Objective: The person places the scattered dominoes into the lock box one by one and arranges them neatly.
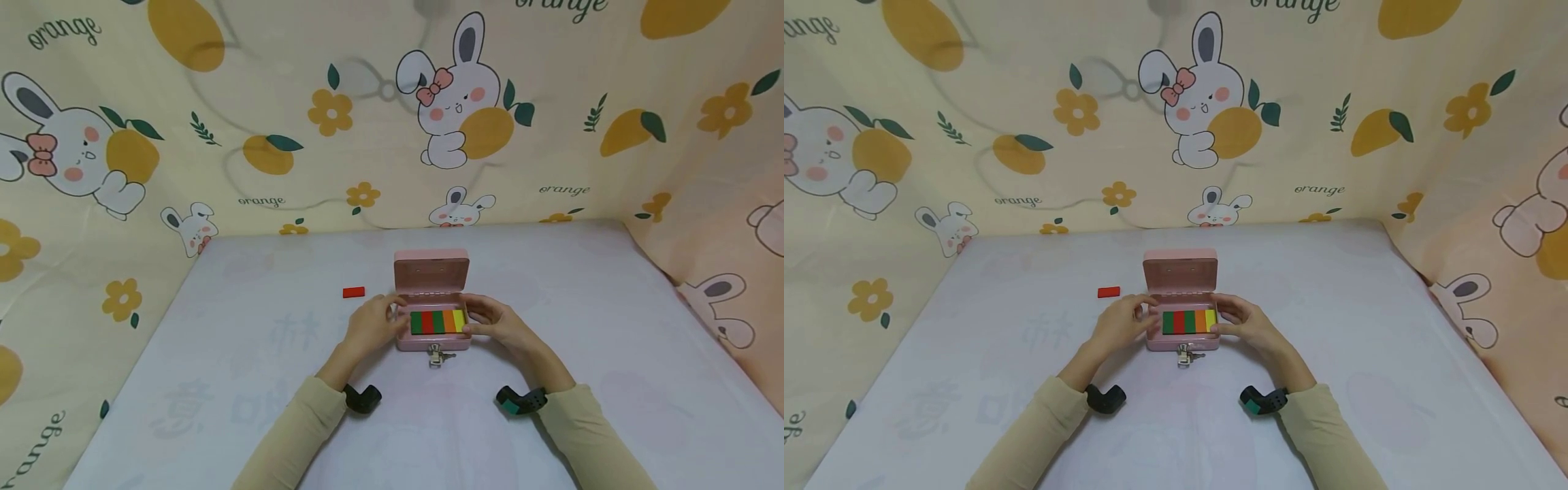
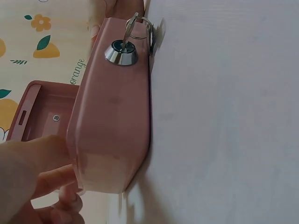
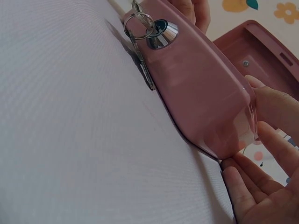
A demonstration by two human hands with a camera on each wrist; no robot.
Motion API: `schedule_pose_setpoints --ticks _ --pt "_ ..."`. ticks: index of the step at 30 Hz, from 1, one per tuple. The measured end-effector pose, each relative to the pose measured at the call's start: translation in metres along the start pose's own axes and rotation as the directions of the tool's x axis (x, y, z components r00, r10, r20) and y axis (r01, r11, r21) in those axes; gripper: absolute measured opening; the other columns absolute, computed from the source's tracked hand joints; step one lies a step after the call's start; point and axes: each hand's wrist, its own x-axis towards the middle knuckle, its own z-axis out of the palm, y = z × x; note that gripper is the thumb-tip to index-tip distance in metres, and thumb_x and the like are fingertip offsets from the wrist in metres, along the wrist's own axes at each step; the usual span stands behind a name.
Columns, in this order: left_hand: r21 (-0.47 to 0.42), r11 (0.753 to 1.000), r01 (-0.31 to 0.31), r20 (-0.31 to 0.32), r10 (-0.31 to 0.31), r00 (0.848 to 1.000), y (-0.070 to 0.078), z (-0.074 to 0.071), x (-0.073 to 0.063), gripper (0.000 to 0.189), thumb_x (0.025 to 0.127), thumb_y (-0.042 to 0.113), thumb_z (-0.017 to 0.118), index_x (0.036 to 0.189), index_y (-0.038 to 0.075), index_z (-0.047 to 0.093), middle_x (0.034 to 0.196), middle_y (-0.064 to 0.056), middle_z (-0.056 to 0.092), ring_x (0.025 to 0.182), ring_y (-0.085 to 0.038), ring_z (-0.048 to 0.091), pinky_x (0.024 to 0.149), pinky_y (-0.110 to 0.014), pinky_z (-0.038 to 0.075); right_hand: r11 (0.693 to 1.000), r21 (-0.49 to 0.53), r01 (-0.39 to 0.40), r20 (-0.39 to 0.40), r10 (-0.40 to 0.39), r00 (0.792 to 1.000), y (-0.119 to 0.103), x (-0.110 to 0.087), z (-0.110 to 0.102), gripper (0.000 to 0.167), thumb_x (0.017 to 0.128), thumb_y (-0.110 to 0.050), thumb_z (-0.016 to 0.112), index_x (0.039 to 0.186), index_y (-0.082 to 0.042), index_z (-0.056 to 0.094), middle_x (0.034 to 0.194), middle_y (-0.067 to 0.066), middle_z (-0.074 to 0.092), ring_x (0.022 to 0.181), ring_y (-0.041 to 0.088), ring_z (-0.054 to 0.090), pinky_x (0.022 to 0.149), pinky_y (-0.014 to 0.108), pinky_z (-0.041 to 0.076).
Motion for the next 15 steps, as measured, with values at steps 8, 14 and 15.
schedule_pose_setpoints --ticks 8,14,15 --pt "-0.051 0.999 -0.004 -0.065 0.001 0.998 -0.0053 -0.0001 -0.0016 0.023 0.089 0.026 0.067 0.108 0.016 0.07 0.073 -0.002 0.052 0.062 -0.01 0.042 0.05 -0.021 0.029 1.0 0.013 0.014 0.008 -0.014 1.0 0.0007 0.0008 -0.0006 0.066 0.089 -0.014 0.068 0.146 -0.004 0.037 0.155 0.02 0.032 0.143 0.044 0.031 0.114 0.058 0.027" --pt "-0.098 0.994 0.04 -0.107 -0.05 0.993 -0.0082 -0.0022 -0.0038 0.024 0.088 0.025 0.068 0.11 0.015 0.07 0.07 0.0 0.048 0.06 -0.011 0.039 0.05 -0.021 0.027 1.0 -0.006 0.015 0.005 -0.015 1.0 0.001 0.001 -0.0004 0.066 0.089 -0.016 0.068 0.146 -0.005 0.037 0.154 0.02 0.033 0.142 0.044 0.033 0.113 0.058 0.029" --pt "-0.103 0.994 0.045 -0.114 -0.057 0.992 -0.0089 -0.0026 -0.0039 0.024 0.088 0.025 0.068 0.11 0.015 0.07 0.07 0.0 0.047 0.06 -0.011 0.039 0.05 -0.021 0.027 1.0 -0.011 0.013 0.004 -0.013 1.0 0.001 0.0011 -0.0002 0.066 0.089 -0.016 0.068 0.146 -0.005 0.037 0.154 0.02 0.034 0.142 0.044 0.033 0.113 0.058 0.03"
